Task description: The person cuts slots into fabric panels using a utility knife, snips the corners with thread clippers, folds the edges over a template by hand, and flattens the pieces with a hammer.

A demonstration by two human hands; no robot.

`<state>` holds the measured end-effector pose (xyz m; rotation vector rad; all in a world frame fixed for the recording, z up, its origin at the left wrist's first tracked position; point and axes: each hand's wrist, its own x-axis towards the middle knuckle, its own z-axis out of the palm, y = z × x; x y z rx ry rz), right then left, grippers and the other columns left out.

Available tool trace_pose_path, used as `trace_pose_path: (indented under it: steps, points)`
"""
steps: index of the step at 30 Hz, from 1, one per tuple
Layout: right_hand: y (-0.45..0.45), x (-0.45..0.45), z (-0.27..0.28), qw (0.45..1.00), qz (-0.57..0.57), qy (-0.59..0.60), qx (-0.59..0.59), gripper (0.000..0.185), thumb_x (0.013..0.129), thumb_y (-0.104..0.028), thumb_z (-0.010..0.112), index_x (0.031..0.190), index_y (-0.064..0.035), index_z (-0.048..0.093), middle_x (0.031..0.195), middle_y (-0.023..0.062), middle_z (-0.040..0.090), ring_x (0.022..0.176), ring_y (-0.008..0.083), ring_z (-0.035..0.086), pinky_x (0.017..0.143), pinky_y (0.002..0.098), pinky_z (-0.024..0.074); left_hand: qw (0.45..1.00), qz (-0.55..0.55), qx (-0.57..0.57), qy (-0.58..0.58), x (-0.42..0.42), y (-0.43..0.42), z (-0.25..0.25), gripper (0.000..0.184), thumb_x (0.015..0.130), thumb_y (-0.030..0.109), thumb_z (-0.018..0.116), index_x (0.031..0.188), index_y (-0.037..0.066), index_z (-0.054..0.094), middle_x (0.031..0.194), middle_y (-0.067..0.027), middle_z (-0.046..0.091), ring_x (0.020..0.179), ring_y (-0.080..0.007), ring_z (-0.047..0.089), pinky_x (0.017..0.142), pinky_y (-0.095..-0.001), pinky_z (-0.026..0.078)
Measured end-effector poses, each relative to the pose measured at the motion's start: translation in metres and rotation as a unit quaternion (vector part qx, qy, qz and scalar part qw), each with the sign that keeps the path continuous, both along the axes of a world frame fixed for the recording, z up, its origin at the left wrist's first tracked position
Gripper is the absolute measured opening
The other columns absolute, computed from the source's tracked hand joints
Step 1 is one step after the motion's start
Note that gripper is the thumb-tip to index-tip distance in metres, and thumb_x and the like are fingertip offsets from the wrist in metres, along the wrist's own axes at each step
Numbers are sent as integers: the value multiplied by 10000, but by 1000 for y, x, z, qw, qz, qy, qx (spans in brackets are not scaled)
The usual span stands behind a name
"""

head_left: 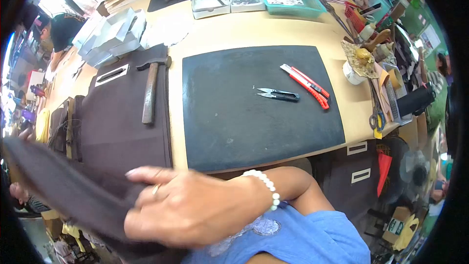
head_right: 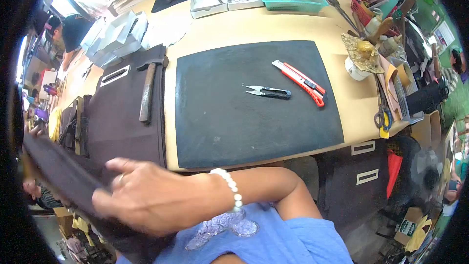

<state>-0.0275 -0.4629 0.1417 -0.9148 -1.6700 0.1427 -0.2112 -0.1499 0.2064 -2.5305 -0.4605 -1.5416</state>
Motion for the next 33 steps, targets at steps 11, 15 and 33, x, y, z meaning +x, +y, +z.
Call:
trace_pose_path:
  steps: [11, 15, 33]
  points:
    - [11, -47, -93, 963, 124, -85, -225, 156, 813, -136, 562, 815, -10, 471, 605, 157, 558, 568, 314, 605, 476, 398, 441, 941, 274, -185, -74, -96, -73, -103, 348, 904, 133, 522, 1226, 2, 523, 991, -84, 609, 830, -186, 600, 719, -305, 511]
    - [17, -73, -84, 974, 156, 88, -136, 138, 837, -110, 546, 892, 3, 490, 689, 179, 582, 654, 366, 618, 541, 452, 455, 924, 359, -130, -6, -136, -18, -81, 347, 906, 121, 523, 1237, 17, 521, 1035, -96, 614, 871, -200, 611, 750, -316, 510]
    - [-146, 71, -129, 672, -689, 57, -264, 105, 773, -54, 669, 809, 15, 599, 789, 133, 593, 733, 305, 574, 679, 377, 443, 974, -137, -12, 178, 322, -64, -198, 556, 784, 178, 670, 1304, 164, 475, 1171, -106, 578, 894, -252, 627, 709, -346, 525]
